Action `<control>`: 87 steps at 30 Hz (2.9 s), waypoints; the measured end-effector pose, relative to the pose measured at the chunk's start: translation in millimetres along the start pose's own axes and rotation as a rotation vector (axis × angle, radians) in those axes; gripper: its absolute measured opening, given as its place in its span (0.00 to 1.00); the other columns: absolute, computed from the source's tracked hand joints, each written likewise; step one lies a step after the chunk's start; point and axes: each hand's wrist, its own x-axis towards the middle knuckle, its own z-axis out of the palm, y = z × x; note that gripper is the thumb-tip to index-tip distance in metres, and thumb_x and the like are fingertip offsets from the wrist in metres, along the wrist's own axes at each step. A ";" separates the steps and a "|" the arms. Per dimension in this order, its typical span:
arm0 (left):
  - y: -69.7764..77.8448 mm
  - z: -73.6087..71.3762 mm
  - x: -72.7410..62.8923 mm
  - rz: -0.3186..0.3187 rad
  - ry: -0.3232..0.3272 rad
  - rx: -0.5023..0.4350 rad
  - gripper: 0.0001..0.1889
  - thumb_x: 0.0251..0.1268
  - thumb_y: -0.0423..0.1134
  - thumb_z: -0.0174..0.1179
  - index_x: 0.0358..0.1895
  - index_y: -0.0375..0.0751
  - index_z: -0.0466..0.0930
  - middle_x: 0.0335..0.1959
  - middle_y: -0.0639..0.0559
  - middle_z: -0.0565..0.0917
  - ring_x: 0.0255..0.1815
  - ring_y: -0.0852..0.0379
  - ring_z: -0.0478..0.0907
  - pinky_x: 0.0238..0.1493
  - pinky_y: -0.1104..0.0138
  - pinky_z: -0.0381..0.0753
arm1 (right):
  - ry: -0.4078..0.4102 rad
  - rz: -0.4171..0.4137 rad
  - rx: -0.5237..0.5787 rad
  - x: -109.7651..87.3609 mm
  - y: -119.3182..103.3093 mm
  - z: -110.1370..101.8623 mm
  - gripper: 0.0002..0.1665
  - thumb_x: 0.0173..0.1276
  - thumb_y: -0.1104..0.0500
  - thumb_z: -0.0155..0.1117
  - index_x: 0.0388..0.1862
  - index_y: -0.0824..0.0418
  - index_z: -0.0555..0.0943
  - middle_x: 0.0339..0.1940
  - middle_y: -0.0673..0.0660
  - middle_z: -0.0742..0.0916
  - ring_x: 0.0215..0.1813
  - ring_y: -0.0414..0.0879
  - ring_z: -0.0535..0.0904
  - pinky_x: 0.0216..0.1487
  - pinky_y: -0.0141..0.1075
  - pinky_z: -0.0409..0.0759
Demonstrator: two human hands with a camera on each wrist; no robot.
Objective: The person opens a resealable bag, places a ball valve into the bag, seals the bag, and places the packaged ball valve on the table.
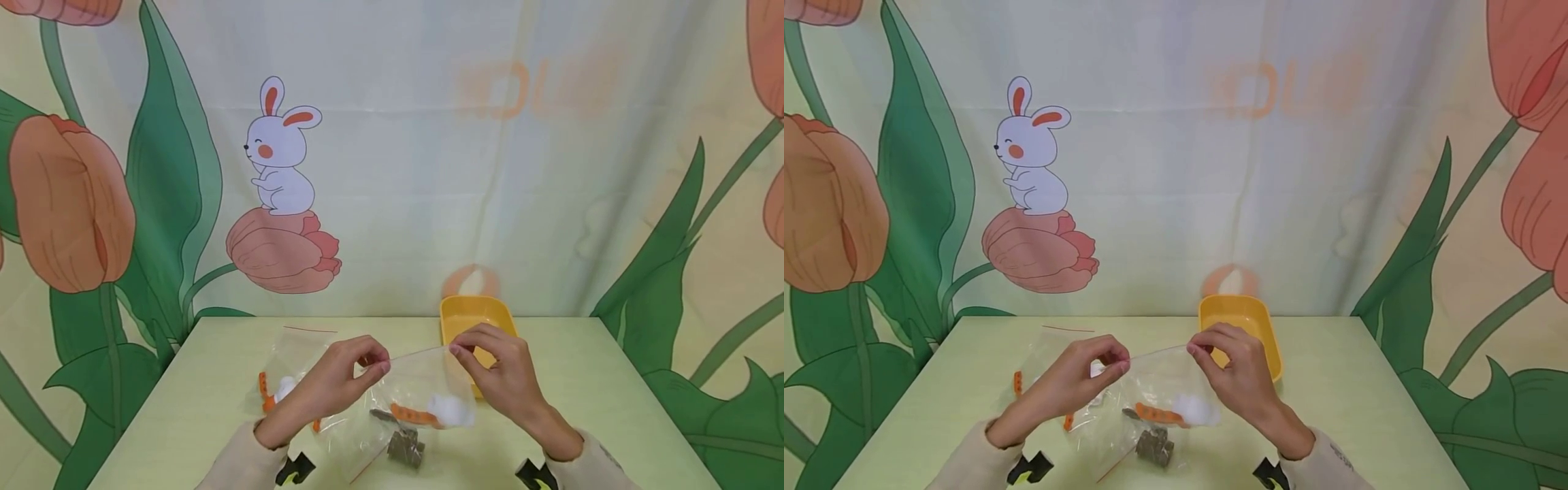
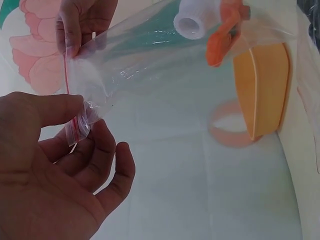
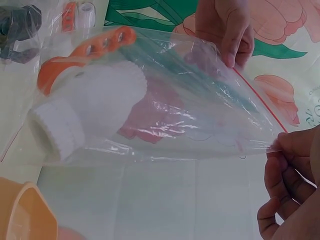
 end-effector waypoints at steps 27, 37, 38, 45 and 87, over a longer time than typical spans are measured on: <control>-2.8 -5.4 -2.6 0.015 0.100 -0.023 0.03 0.68 0.39 0.62 0.37 0.45 0.80 0.31 0.61 0.81 0.34 0.66 0.77 0.40 0.70 0.80 | 0.038 -0.004 -0.021 3.5 1.0 -6.7 0.00 0.62 0.62 0.71 0.32 0.59 0.87 0.30 0.49 0.88 0.34 0.40 0.83 0.39 0.24 0.78; -8.0 -8.1 -5.5 -0.025 0.051 -0.034 0.04 0.70 0.41 0.60 0.39 0.45 0.79 0.32 0.59 0.81 0.35 0.66 0.77 0.41 0.70 0.80 | 0.038 0.032 -0.058 4.0 -0.7 -11.0 0.05 0.64 0.58 0.70 0.32 0.60 0.88 0.31 0.50 0.88 0.36 0.42 0.82 0.42 0.24 0.77; -7.9 -8.1 -5.5 -0.016 0.054 -0.031 0.05 0.70 0.41 0.60 0.39 0.45 0.79 0.32 0.59 0.81 0.35 0.66 0.77 0.42 0.70 0.81 | 0.038 0.033 -0.059 4.0 -0.8 -11.2 0.05 0.64 0.59 0.70 0.32 0.59 0.88 0.31 0.50 0.88 0.36 0.42 0.82 0.42 0.24 0.77; -6.7 -7.5 -4.7 0.049 0.114 -0.022 0.03 0.70 0.38 0.59 0.38 0.43 0.79 0.31 0.61 0.80 0.34 0.67 0.77 0.41 0.70 0.81 | 0.042 0.025 -0.056 3.5 0.9 -11.3 0.03 0.64 0.60 0.70 0.32 0.58 0.88 0.30 0.50 0.88 0.36 0.42 0.83 0.41 0.25 0.78; 8.5 -7.3 25.2 0.103 0.214 0.007 0.02 0.72 0.34 0.54 0.41 0.39 0.75 0.33 0.54 0.76 0.38 0.61 0.75 0.42 0.70 0.78 | -0.093 0.177 -0.184 -18.6 25.4 -11.6 0.03 0.64 0.60 0.70 0.33 0.51 0.86 0.30 0.40 0.86 0.32 0.32 0.78 0.34 0.30 0.77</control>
